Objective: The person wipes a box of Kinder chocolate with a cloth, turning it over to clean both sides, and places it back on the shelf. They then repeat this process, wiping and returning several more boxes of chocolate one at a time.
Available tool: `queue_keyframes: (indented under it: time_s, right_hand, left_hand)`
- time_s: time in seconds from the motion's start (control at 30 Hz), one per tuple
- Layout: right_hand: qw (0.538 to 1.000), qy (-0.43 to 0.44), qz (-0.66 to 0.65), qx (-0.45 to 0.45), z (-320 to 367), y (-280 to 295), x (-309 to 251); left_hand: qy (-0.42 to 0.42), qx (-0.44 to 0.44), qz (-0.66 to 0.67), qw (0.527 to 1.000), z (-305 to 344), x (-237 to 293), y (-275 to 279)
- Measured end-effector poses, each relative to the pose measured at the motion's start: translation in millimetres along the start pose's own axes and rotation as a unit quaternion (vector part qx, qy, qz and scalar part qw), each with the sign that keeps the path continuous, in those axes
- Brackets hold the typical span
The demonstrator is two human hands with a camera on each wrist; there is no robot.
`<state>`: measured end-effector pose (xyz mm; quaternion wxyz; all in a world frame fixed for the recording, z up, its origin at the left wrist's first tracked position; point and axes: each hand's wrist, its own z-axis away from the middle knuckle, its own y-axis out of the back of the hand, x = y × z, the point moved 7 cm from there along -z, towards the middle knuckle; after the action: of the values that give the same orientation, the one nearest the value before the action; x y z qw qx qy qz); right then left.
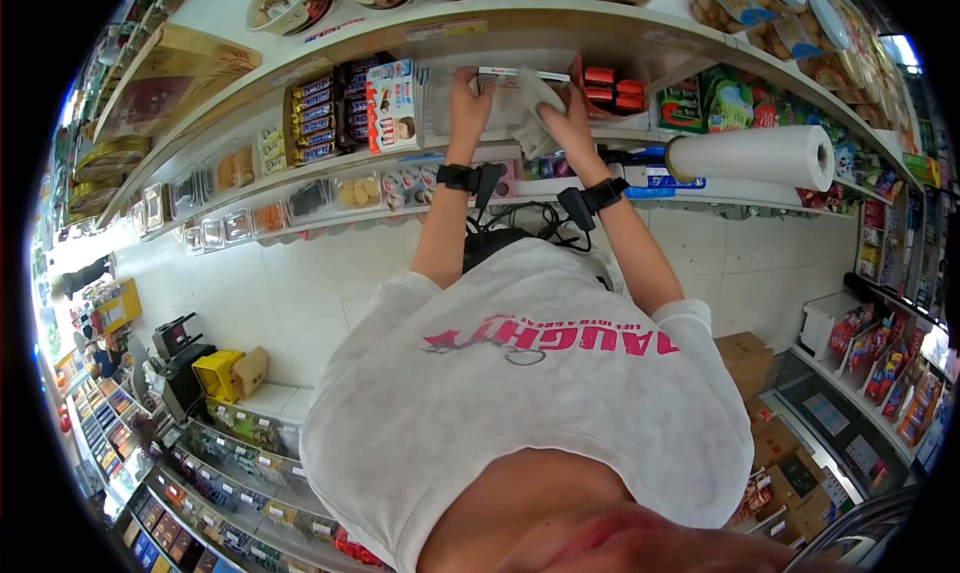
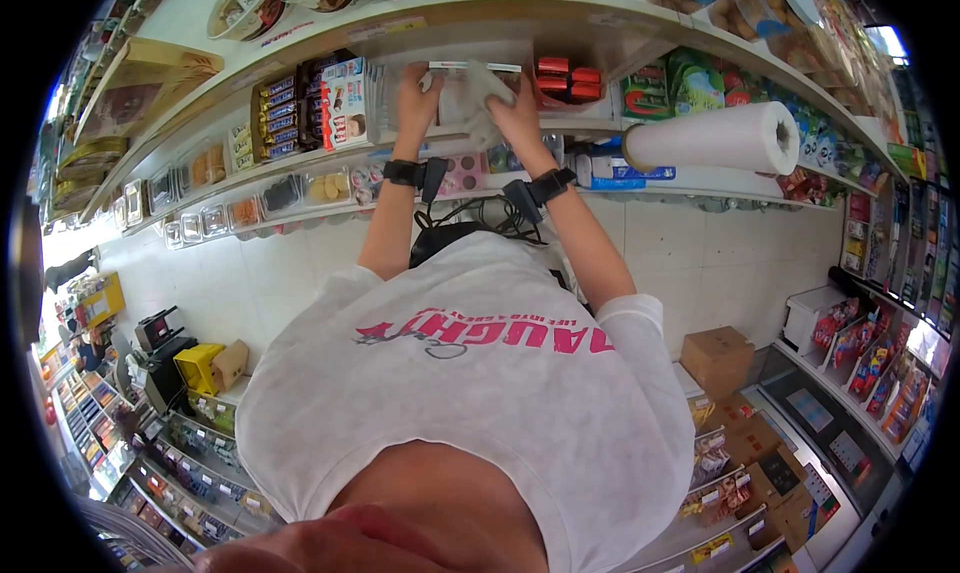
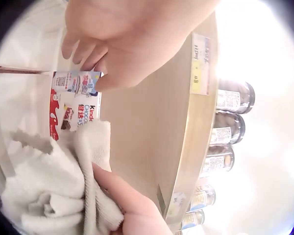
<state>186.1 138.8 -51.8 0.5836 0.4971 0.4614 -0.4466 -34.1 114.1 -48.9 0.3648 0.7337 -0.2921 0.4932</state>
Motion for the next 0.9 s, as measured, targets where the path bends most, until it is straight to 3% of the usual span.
queue_keyframes:
  time_s: [0.1, 0.2, 0.27, 0.3, 0.4, 0.53, 0.63, 0.7, 0.73, 0.77, 0.8, 0.9]
  right_hand:
    - [1.0, -0.008, -0.022, -0.007, 12, 17, -26]
    - [0.995, -0.034, -0.09, -0.041, 23, 26, -36]
    - [0.987, -0.06, -0.125, -0.083, 32, 30, -42]
    - [0.989, -0.013, -0.129, -0.064, 42, 32, -62]
    - [0.978, -0.087, -0.162, -0.097, 56, 39, -60]
    - [0.971, -0.107, -0.211, -0.02, 67, 55, -47]
    - [0.97, -0.07, -0.225, 0.056, 79, 58, -65]
    - [0.969, -0.093, -0.228, 0.035, 81, 50, -53]
    - [0.968, -0.104, -0.229, 0.026, 87, 39, -77]
    - [0.933, -0.134, -0.335, -0.001, 102, 22, -99]
    - [0.94, -0.115, -0.321, -0.008, 107, 13, -103]
    - [0.948, -0.092, -0.303, -0.005, 118, -1, -111]
  left_hand:
    - [-0.051, -0.025, -0.008, 0.998, -5, 11, 8]
    - [0.034, -0.126, -0.042, 0.991, -6, 47, 22]
    - [0.02, -0.152, 0.052, 0.987, -3, 65, 22]
    - [0.013, -0.165, 0.099, 0.981, 0, 73, 22]
    - [-0.06, -0.136, 0.043, 0.988, 4, 105, 31]
    - [-0.005, -0.149, 0.127, 0.981, 3, 106, 44]
    - [0.021, -0.132, 0.165, 0.977, 5, 121, 59]
    - [0.029, -0.139, 0.18, 0.973, 7, 128, 64]
    - [0.02, -0.121, 0.186, 0.975, 9, 129, 66]
    - [0.011, -0.103, 0.192, 0.976, 12, 130, 67]
    - [0.002, -0.084, 0.197, 0.977, 14, 133, 70]
    - [0.105, -0.112, 0.2, 0.968, 29, 127, 74]
